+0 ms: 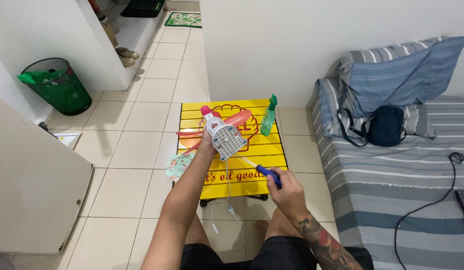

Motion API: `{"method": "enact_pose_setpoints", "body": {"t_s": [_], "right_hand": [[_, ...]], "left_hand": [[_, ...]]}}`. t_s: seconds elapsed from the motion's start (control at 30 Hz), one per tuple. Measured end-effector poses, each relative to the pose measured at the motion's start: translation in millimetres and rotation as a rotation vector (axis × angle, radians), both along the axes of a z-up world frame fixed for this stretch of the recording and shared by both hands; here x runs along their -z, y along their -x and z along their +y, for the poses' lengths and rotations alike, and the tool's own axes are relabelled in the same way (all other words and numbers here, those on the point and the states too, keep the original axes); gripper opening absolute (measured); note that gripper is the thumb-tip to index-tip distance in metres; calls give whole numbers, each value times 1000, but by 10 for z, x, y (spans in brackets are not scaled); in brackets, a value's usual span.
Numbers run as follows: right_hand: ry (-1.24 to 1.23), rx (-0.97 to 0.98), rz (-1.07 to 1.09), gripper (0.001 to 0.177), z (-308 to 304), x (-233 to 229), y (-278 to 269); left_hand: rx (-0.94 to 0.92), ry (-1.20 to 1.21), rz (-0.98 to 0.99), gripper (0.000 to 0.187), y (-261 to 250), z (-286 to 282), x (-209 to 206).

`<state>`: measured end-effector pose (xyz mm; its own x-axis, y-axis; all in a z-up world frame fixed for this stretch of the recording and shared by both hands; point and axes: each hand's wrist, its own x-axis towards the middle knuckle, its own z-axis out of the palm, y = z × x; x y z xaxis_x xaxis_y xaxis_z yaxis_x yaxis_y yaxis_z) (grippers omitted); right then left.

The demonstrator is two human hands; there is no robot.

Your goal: The person uses a screwdriver to tighten screws on the base and neck of a small electric fan. They rotate the fan to access different screw locations and repeatedly check the stability of the fan head and base.

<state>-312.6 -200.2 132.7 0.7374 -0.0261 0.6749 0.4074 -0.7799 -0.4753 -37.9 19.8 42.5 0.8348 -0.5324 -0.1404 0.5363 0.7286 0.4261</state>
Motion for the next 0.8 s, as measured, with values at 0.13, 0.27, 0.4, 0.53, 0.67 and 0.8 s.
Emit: {"method": "enact_pose_setpoints", "body": {"t_s": [0.13, 0.27, 0.4, 0.53, 0.67, 0.8], "right_hand": [[54, 74, -36, 26, -86, -47, -59], [48, 69, -40, 26, -90, -29, -102], [59, 81, -35, 26, -97, 8, -120], [74, 74, -37, 27, -115, 16, -122], [63, 66, -52, 27, -108, 8, -114], [62, 79, -56, 27, -109, 32, -110]], "left_hand": [[-31, -12, 0, 68, 226, 5, -323], [-27, -21, -8, 62, 283, 6, -381], [-1, 35, -43, 61, 240, 19, -308], [43, 43, 34, 90, 218, 35, -267], [69, 43, 8, 104, 215, 44, -277], [68, 94, 44, 101, 216, 42, -269]]}}
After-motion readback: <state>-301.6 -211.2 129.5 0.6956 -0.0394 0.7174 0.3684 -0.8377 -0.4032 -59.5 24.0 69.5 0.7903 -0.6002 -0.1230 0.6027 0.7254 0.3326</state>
